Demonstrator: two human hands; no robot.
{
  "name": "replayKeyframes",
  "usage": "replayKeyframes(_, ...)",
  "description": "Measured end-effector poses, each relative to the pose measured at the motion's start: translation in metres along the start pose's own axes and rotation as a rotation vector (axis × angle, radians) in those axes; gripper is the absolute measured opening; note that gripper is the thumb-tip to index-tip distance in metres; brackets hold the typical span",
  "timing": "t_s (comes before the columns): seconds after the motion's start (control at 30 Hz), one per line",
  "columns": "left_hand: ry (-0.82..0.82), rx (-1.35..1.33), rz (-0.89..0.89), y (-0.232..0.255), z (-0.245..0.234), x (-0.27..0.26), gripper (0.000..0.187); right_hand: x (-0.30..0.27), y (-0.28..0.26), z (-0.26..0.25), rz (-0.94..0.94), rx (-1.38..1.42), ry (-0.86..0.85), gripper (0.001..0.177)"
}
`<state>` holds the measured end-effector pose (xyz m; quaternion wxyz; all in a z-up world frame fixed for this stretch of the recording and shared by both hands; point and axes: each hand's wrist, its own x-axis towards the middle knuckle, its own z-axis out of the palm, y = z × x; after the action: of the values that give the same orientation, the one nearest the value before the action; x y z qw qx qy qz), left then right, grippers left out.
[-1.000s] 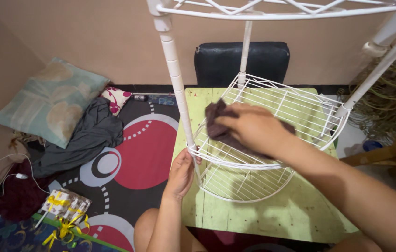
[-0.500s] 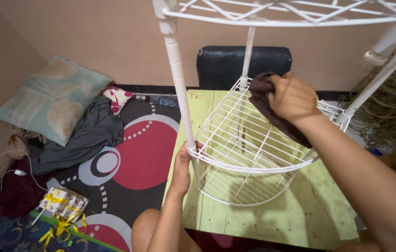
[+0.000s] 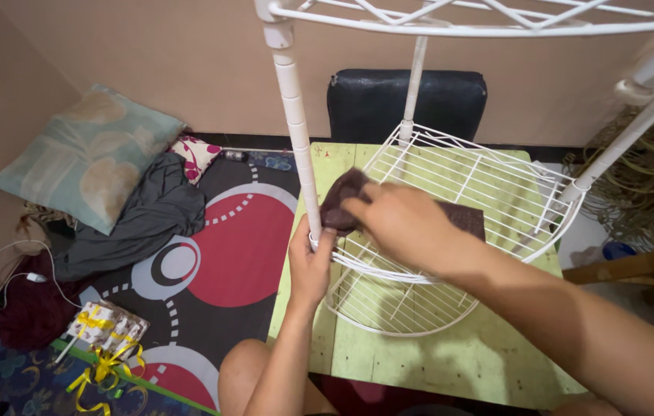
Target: The person wipes a white wire shelf with a dark cloth, then disassembles the shelving unit by removing the top shelf and detaching the vertical poles. They place the parts on a light green table and begin reassembling the unit by inserting the poles into the shelf bases and securing them with small white plastic clips.
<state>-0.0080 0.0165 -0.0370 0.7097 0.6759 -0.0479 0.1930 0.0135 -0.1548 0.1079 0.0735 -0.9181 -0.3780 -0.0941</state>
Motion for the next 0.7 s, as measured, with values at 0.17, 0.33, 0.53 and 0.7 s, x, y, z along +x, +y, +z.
replayKeyframes(0.17,0.092,0.003,0.137,0.004,0.012,0.002,0.027,-0.003,0.003,-0.005,0.025,0.071,-0.072,0.029)
replayKeyframes(0.33,0.135,0.1,0.034,0.014,0.015,0.001,0.03,0.007,0.048,-0.003,0.178,-0.032,-0.043,0.037)
replayKeyframes(0.53,0.132,0.126,0.064,0.019,0.016,0.001,0.032,-0.001,0.114,0.001,0.451,-0.29,0.047,0.03)
replayKeyframes(0.7,0.126,0.1,0.046,0.016,0.015,0.0,0.033,-0.003,0.119,-0.011,0.529,-0.17,-0.024,0.031)
